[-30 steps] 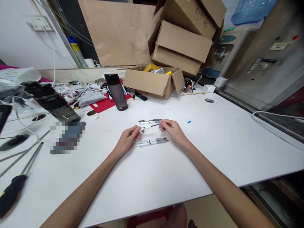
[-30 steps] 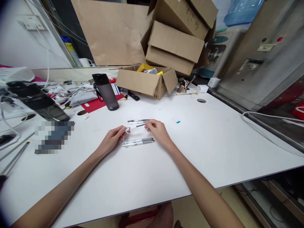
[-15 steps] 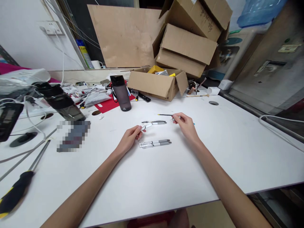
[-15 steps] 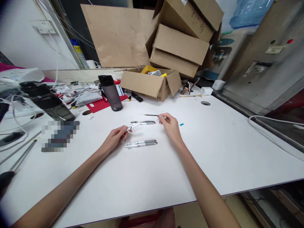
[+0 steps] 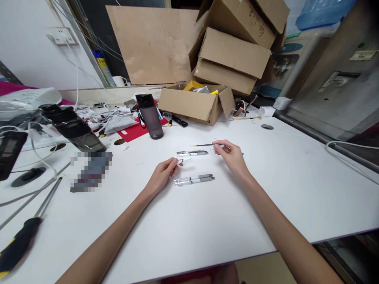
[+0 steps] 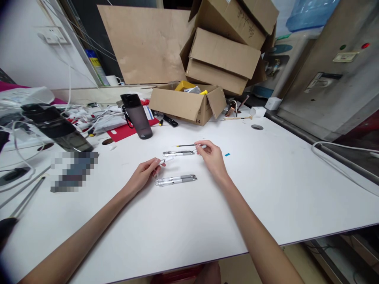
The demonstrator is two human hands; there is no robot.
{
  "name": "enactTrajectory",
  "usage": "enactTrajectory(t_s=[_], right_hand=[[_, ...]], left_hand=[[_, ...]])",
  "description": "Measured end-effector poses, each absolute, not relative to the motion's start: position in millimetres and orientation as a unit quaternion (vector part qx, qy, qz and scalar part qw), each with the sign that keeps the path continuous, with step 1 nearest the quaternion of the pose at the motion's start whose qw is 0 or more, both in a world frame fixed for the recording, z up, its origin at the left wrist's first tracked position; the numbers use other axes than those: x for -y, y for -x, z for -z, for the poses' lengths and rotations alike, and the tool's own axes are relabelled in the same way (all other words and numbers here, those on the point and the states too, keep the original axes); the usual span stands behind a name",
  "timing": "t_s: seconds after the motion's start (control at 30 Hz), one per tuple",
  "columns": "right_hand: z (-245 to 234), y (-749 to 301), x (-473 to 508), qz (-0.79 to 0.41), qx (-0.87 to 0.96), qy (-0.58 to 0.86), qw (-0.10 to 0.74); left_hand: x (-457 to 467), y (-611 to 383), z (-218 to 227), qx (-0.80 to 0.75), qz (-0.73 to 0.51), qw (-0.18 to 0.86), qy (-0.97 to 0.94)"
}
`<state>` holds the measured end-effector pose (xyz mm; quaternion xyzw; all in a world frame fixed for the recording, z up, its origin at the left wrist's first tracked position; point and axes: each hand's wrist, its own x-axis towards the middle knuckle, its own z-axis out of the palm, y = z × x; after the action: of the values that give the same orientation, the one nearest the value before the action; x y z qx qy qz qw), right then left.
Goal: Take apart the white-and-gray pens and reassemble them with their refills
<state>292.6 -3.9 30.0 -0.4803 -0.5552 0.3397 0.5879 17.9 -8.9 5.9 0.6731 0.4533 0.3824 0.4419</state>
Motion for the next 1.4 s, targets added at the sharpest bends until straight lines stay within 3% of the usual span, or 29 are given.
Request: enactTrajectory(t_s=[0.6, 1.4], right_hand=[[-35.6, -291.5, 6.5, -0.382, 0.506, 0.476, 0.610], [-35.9, -292.5, 9.0, -0.343, 0.506, 0.516, 0.600]], left_hand=[[11.9, -18.9, -8.3, -0.460, -0.359, 0.422, -0.694], [11.0, -19.2, -7.8, -0.463, -0.366, 0.419, -0.690]])
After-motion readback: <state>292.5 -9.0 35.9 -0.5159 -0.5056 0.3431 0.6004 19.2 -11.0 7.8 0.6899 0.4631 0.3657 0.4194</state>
